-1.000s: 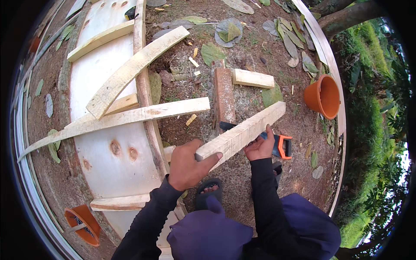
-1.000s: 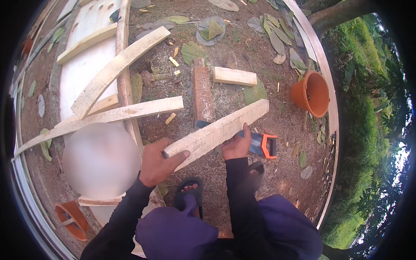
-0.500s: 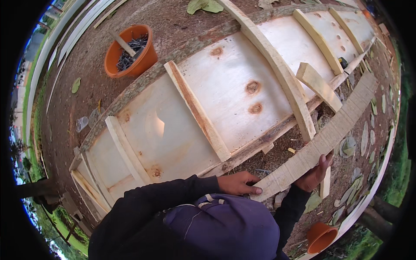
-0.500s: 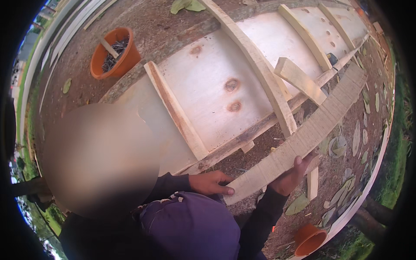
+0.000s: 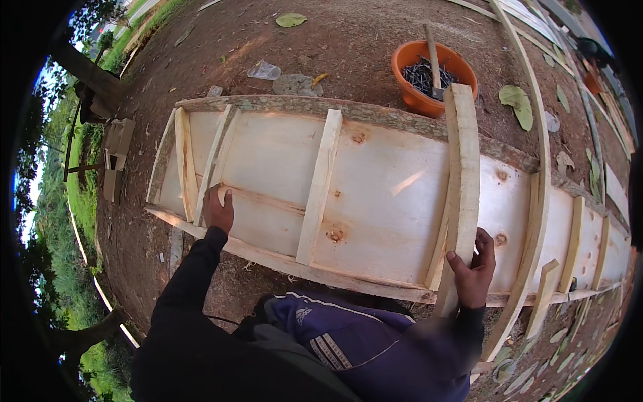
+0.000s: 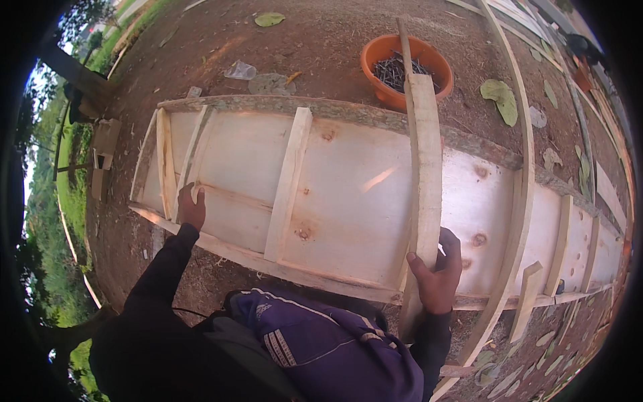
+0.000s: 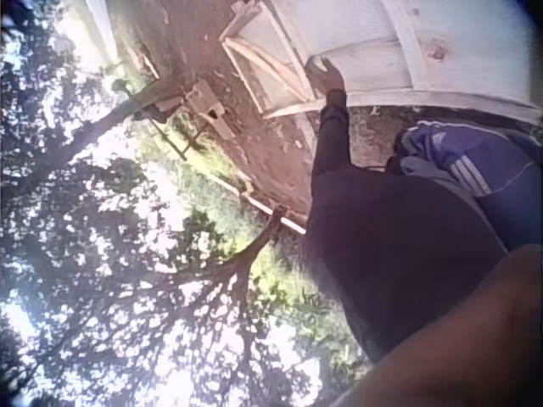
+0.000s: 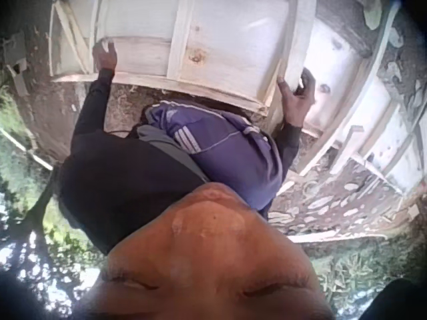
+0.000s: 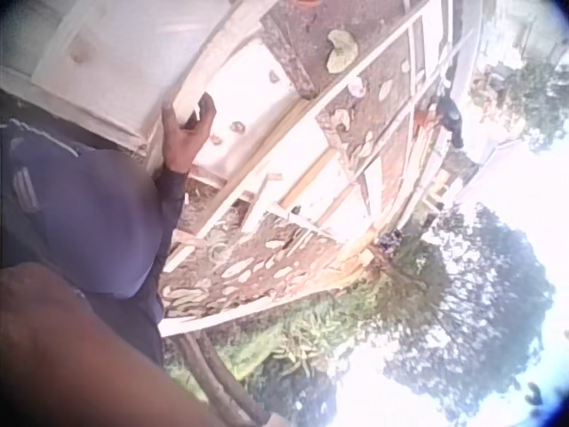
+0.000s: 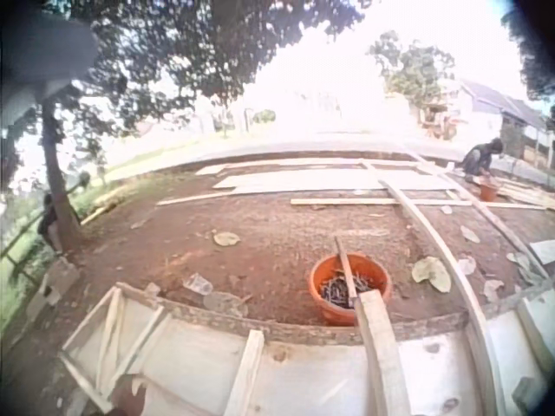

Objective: The person assembles a wooden frame by hammering nails into joints, sawing a wooden plank to size, and fitting the cut piece into the frame structure.

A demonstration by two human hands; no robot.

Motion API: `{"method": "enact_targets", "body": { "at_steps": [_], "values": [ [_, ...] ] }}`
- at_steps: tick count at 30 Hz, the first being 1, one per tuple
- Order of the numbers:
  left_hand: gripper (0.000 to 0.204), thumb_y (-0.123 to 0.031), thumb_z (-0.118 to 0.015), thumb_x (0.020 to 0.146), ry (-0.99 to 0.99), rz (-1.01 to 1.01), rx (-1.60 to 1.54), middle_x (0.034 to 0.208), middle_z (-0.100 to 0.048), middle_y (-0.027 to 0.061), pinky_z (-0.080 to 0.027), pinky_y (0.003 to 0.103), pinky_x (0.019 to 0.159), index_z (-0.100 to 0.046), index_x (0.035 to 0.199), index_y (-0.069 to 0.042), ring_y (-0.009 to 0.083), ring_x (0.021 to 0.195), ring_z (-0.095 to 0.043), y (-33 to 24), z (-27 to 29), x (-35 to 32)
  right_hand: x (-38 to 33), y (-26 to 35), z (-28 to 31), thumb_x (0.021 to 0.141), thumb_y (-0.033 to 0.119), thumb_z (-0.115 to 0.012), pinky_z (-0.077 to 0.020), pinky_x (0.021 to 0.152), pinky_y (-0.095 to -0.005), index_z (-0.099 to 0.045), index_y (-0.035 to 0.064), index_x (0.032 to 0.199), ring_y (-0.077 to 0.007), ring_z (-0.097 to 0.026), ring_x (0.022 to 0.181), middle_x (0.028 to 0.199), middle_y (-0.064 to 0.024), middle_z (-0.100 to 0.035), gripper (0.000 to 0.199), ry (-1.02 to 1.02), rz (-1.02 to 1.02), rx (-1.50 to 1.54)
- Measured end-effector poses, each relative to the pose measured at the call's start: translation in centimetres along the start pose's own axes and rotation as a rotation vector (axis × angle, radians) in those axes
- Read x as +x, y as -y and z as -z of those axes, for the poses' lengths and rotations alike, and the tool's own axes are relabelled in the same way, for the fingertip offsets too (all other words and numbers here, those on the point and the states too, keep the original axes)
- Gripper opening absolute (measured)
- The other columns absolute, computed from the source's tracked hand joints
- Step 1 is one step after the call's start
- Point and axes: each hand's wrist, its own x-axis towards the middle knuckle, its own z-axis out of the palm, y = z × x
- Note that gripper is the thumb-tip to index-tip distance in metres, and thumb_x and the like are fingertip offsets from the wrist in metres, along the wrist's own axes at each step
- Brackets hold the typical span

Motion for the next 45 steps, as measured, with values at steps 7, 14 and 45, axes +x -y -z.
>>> {"method": "enact_targets", "body": {
  "at_steps": [7, 14, 45],
  "values": [
    [0.106, -0.061, -0.078, 0.085, -0.026, 0.601, 0.232, 0.169, -0.019, 0.0247, -0.021, 0.058, 0.126, -0.032, 0.161, -0.004, 0.0446, 0.158, -0.013, 16.4, 1.0, -5.8, 2.1, 2.3, -6.6, 0.084, -0.003, -0.077, -0.0566, 0.093, -0.0370, -0.053, -0.0018, 0.133, -0.0209, -0.066, 0.113, 0.123, -0.0111, -0.064, 0.054, 0.318, -0.045, -0.227],
    [0.109, -0.058, -0.083, 0.083, -0.129, 0.580, -0.116, 0.170, -0.011, 0.0286, -0.020, 0.057, 0.127, -0.034, 0.159, 0.004, 0.0439, 0.159, -0.005, 13.4, -2.3, -5.0, 6.0, 3.5, -15.0, 0.086, 0.008, -0.081, -0.0600, 0.085, -0.0361, -0.054, -0.0014, 0.136, -0.0241, -0.072, 0.101, 0.123, -0.0159, -0.067, 0.058, 0.493, -0.089, -0.429],
    [0.068, -0.043, -0.045, 0.109, -0.280, 0.404, -0.400, 0.171, -0.006, 0.0293, -0.013, 0.060, 0.126, -0.035, 0.160, 0.000, 0.0491, 0.159, 0.005, 13.8, -1.5, -6.0, 3.4, 4.5, -30.6, 0.091, 0.030, -0.078, -0.0581, 0.077, -0.0479, -0.051, 0.0087, 0.140, -0.0400, -0.073, 0.091, 0.112, -0.0196, -0.073, 0.059, 0.803, 0.655, -1.090]
  ]
}}
